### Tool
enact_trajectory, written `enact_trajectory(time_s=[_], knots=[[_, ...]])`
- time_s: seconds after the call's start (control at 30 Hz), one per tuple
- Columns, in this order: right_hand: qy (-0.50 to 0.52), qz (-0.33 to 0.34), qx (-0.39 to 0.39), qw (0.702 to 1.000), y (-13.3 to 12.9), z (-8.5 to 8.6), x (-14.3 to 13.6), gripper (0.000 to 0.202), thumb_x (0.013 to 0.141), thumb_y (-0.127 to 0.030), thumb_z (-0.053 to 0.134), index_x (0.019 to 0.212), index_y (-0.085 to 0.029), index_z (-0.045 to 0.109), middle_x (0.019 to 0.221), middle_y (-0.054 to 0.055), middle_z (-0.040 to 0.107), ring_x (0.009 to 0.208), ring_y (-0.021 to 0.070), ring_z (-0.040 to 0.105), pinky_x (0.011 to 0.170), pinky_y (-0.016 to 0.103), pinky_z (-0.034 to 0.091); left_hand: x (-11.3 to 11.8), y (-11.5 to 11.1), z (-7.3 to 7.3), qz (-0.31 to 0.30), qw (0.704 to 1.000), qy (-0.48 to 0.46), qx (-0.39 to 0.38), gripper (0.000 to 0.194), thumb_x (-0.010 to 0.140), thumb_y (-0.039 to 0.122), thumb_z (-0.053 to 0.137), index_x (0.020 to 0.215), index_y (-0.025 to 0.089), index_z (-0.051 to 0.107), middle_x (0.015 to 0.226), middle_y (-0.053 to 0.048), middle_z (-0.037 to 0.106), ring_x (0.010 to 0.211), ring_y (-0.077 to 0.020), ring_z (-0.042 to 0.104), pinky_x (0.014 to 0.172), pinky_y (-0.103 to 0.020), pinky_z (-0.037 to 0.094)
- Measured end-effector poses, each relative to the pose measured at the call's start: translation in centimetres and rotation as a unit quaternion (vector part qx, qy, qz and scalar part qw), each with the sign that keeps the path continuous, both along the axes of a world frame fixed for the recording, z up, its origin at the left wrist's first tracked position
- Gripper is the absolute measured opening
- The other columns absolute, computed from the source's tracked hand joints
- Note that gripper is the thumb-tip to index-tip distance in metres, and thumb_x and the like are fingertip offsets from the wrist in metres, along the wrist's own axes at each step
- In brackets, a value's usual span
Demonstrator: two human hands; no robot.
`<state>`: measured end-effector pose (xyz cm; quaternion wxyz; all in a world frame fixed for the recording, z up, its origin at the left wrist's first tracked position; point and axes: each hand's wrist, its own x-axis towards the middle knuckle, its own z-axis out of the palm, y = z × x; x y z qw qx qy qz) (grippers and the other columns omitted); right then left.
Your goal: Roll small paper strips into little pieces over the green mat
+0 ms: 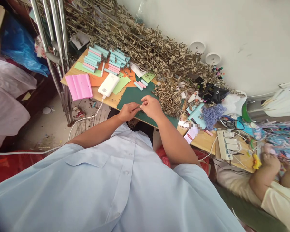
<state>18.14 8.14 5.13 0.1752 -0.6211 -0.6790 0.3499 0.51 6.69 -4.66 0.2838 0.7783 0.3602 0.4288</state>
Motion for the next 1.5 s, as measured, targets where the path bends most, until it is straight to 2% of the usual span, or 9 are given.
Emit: enact_trajectory(time_s=[0.13, 0.3, 0.53, 0.73, 0.9, 1.1, 1.33, 1.4, 1.5], knots=[[-0.01, 0.005, -0.048, 0.999, 0.7, 0.1, 0.2, 0.025, 0.07, -0.016, 0.072, 0.094, -0.02, 0.065, 0.07, -0.001, 0.071, 0.063, 0.0173, 0.068, 0.064, 0.029, 0.052, 0.0, 0.0, 0.2, -0.015, 1.0, 0.017, -0.003, 0.042, 0.109, 0.047, 0.043, 0.093, 0.018, 0.068, 0.089, -0.009, 0.07, 0.086, -0.02, 0.067, 0.079, -0.031, 0.051], [-0.064, 0.045, -0.038, 0.996, 1.6, 0.6, 0.1, 0.036, 0.065, -0.009, 0.069, 0.1, -0.021, 0.066, 0.072, -0.001, 0.073, 0.069, 0.0198, 0.07, 0.067, 0.03, 0.052, 0.2, 0.0, 0.3, -0.02, 0.999, 0.031, -0.005, 0.038, 0.108, 0.045, 0.044, 0.096, 0.019, 0.068, 0.093, -0.009, 0.07, 0.089, -0.0207, 0.068, 0.079, -0.031, 0.051], [-0.139, 0.077, -0.057, 0.986, 3.1, 1.1, -0.6, 0.04, 0.06, -0.008, 0.074, 0.097, -0.021, 0.068, 0.07, 0.0, 0.072, 0.066, 0.0219, 0.068, 0.066, 0.032, 0.051, 0.3, 0.1, 0.1, -0.013, 0.999, 0.045, -0.006, 0.036, 0.108, 0.044, 0.045, 0.095, 0.02, 0.067, 0.092, -0.008, 0.07, 0.089, -0.0205, 0.069, 0.078, -0.03, 0.051], [-0.156, 0.077, -0.089, 0.981, 3.9, 1.6, -1.2, 0.042, 0.058, -0.007, 0.076, 0.097, -0.021, 0.068, 0.065, 0.0, 0.069, 0.06, 0.022, 0.065, 0.065, 0.034, 0.051, 0.4, 0.1, 0.1, -0.005, 0.999, 0.047, -0.012, 0.036, 0.108, 0.045, 0.045, 0.097, 0.019, 0.068, 0.091, -0.008, 0.069, 0.087, -0.0203, 0.068, 0.078, -0.03, 0.05], [-0.139, 0.078, -0.011, 0.987, 2.1, 2.7, -1.1, 0.04, 0.065, -0.008, 0.07, 0.103, -0.02, 0.07, 0.077, 0.002, 0.075, 0.072, 0.0219, 0.068, 0.072, 0.032, 0.05, 0.5, 0.2, 0.1, 0.002, 0.999, 0.037, -0.009, 0.038, 0.109, 0.045, 0.044, 0.093, 0.019, 0.067, 0.091, -0.008, 0.069, 0.087, -0.0192, 0.068, 0.077, -0.029, 0.05], [-0.096, 0.064, 0.014, 0.993, -0.2, 2.9, -0.6, 0.04, 0.079, -0.017, 0.069, 0.119, -0.021, 0.068, 0.078, -0.001, 0.076, 0.071, 0.0187, 0.068, 0.072, 0.029, 0.05, 0.5, 0.1, -0.3, -0.006, 0.999, 0.046, -0.005, 0.033, 0.108, 0.042, 0.047, 0.095, 0.02, 0.068, 0.096, -0.008, 0.072, 0.088, -0.0196, 0.069, 0.075, -0.029, 0.05], [-0.237, 0.119, 0.112, 0.958, -1.0, 3.6, -1.9, 0.039, 0.082, -0.013, 0.065, 0.12, -0.022, 0.07, 0.09, 0.01, 0.078, 0.09, 0.0307, 0.071, 0.081, 0.036, 0.049, 0.6, 0.3, -0.4, -0.003, 0.999, 0.047, -0.019, 0.032, 0.107, 0.038, 0.045, 0.099, 0.019, 0.07, 0.097, -0.009, 0.073, 0.093, -0.0207, 0.07, 0.077, -0.03, 0.051], [-0.233, 0.117, 0.118, 0.958, -0.8, 3.5, -1.8, 0.039, 0.082, -0.013, 0.063, 0.119, -0.022, 0.07, 0.09, 0.01, 0.078, 0.09, 0.0311, 0.071, 0.081, 0.036, 0.049, 0.6, 0.3, -0.4, -0.005, 0.999, 0.046, -0.021, 0.032, 0.107, 0.038, 0.046, 0.099, 0.019, 0.07, 0.098, -0.009, 0.073, 0.094, -0.0205, 0.07, 0.078, -0.029, 0.051], [-0.175, 0.102, 0.09, 0.975, -0.3, 2.8, -1.1, 0.039, 0.081, -0.012, 0.061, 0.118, -0.021, 0.07, 0.084, 0.005, 0.077, 0.084, 0.0258, 0.071, 0.079, 0.033, 0.049, 0.6, 0.2, -0.2, -0.003, 0.999, 0.045, -0.016, 0.033, 0.107, 0.04, 0.047, 0.096, 0.019, 0.07, 0.096, -0.008, 0.073, 0.092, -0.0198, 0.07, 0.078, -0.029, 0.05]])
